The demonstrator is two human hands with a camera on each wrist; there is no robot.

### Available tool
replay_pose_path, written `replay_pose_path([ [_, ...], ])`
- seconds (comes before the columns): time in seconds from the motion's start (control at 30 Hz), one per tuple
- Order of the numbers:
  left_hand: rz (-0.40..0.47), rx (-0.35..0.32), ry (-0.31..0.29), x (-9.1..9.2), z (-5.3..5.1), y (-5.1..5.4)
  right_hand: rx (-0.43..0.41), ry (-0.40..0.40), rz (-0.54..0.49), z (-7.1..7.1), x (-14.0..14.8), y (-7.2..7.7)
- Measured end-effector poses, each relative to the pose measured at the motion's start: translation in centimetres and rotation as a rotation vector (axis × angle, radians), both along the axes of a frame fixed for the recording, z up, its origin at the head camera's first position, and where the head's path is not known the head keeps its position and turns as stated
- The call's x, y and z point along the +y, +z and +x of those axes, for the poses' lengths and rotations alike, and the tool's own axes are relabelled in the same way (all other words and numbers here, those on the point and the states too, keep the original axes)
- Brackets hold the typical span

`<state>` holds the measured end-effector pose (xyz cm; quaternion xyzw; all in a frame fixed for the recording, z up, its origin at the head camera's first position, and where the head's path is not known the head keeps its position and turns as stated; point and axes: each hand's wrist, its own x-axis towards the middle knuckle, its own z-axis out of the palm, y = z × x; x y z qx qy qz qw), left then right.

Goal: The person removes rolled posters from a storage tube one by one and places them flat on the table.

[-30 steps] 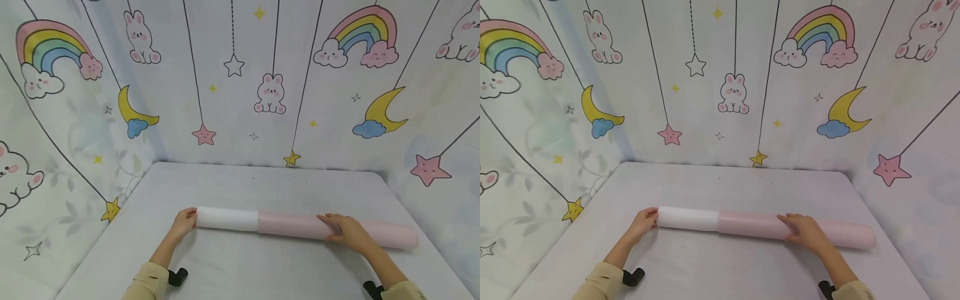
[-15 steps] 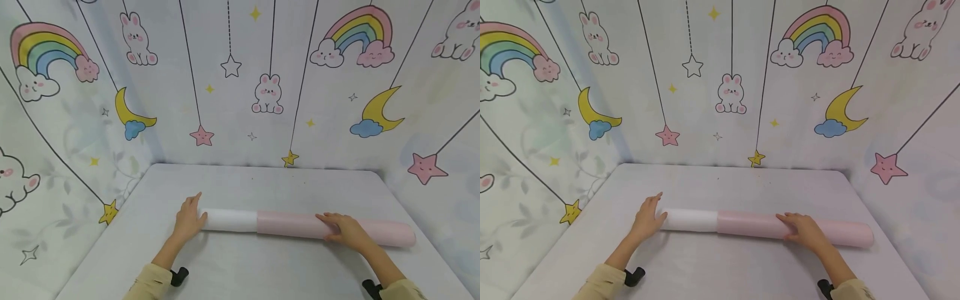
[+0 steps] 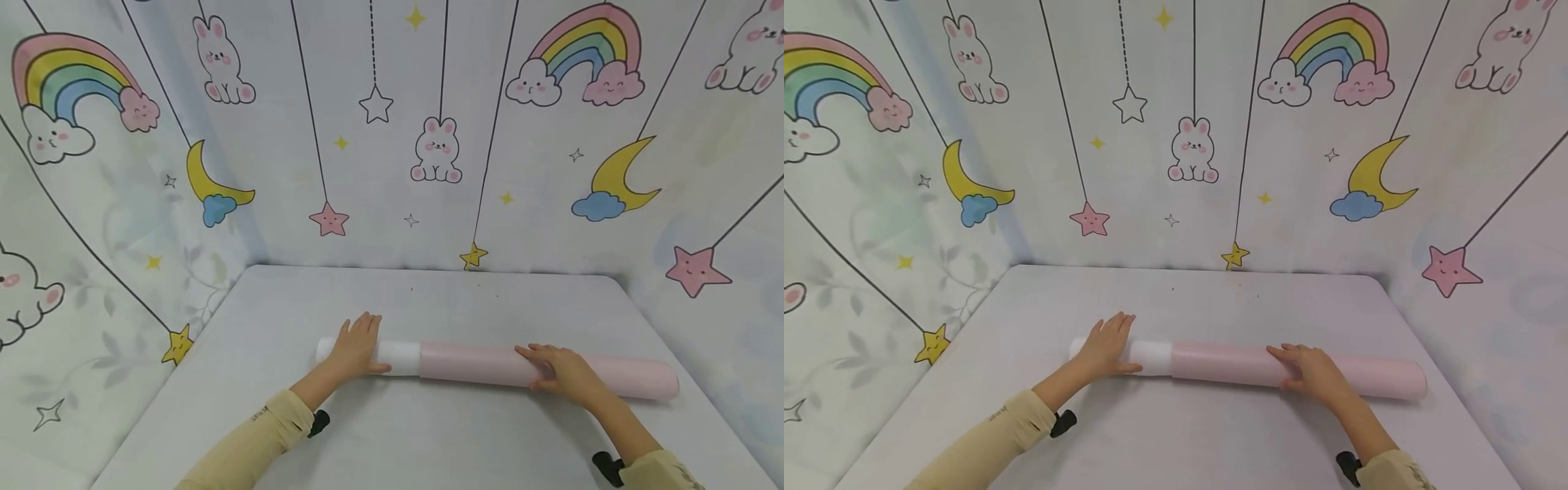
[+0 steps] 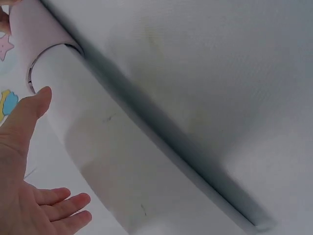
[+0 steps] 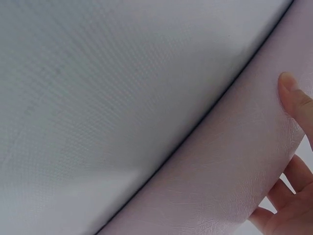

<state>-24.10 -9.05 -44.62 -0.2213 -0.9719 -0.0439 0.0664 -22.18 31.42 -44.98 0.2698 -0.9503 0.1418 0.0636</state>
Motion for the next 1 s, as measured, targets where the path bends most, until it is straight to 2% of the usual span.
replay_pose_path([
  [0.17,-0.096,-0.018,-0.050,1.0,-0.4,-0.4,0.001,0.001,-0.013,0.0,0.0,-0.1],
  [0.3,-0.169,-0.028,-0.064,1.6,-0.6,-0.5,-0.013,-0.007,-0.017,0.0,0.0,-0.3],
  [0.57,-0.203,-0.082,-0.090,2.3,-0.9,-0.4,-0.005,-0.007,-0.029,0.0,0.2,-0.5],
  [0.9,-0.218,-0.164,-0.084,2.9,-1.2,-1.2,-0.004,-0.004,-0.017,-0.1,0.1,-0.5],
  [1.0,-0.216,-0.169,-0.085,3.0,-1.2,-1.4,-0.010,-0.005,-0.015,-0.2,0.1,-0.5],
])
